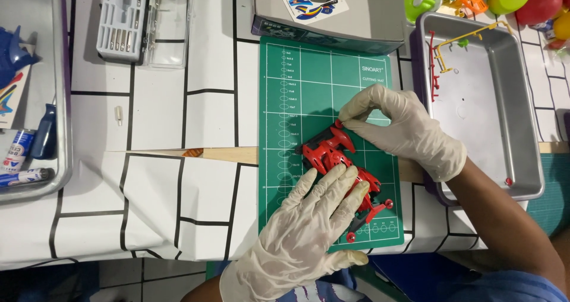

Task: Assembling a plastic model toy car using hands, calipers, and a screwdriver on a cutting mat.

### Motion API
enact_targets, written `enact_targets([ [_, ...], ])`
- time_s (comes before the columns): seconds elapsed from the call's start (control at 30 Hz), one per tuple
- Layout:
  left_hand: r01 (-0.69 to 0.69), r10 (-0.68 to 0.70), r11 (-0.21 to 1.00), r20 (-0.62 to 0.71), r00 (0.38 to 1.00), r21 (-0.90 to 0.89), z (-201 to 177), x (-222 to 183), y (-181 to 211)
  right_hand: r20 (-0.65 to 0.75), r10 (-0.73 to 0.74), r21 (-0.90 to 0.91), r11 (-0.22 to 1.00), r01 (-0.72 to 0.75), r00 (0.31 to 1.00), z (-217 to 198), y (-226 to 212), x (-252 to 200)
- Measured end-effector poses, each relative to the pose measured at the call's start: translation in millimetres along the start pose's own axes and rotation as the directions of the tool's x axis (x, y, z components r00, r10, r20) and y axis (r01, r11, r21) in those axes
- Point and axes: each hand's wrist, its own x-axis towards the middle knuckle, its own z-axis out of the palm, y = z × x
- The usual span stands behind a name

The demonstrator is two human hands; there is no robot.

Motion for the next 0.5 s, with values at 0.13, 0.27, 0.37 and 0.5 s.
enact_targets([
  [0.13,0.002,-0.002,1.0,0.002,1.0,-0.02,-1.8,0.2,0.6,0.013,-0.064,-0.02,0.998,0.065,0.998,1.2,1.7,0.8],
  [0.27,0.006,-0.007,1.0,0.024,1.0,0.013,0.5,-1.3,0.5,0.017,-0.108,-0.038,0.993,0.109,0.994,1.1,-1.6,3.1],
  [0.37,0.004,-0.004,1.0,-0.002,1.0,-0.007,-1.4,-0.1,0.6,0.024,-0.084,-0.02,0.996,0.084,0.996,3.1,-0.1,2.3],
  [0.5,0.007,-0.007,1.0,0.024,1.0,-0.009,2.0,-1.8,-0.2,0.032,-0.113,-0.013,0.993,0.113,0.993,3.9,5.9,-0.4],
])
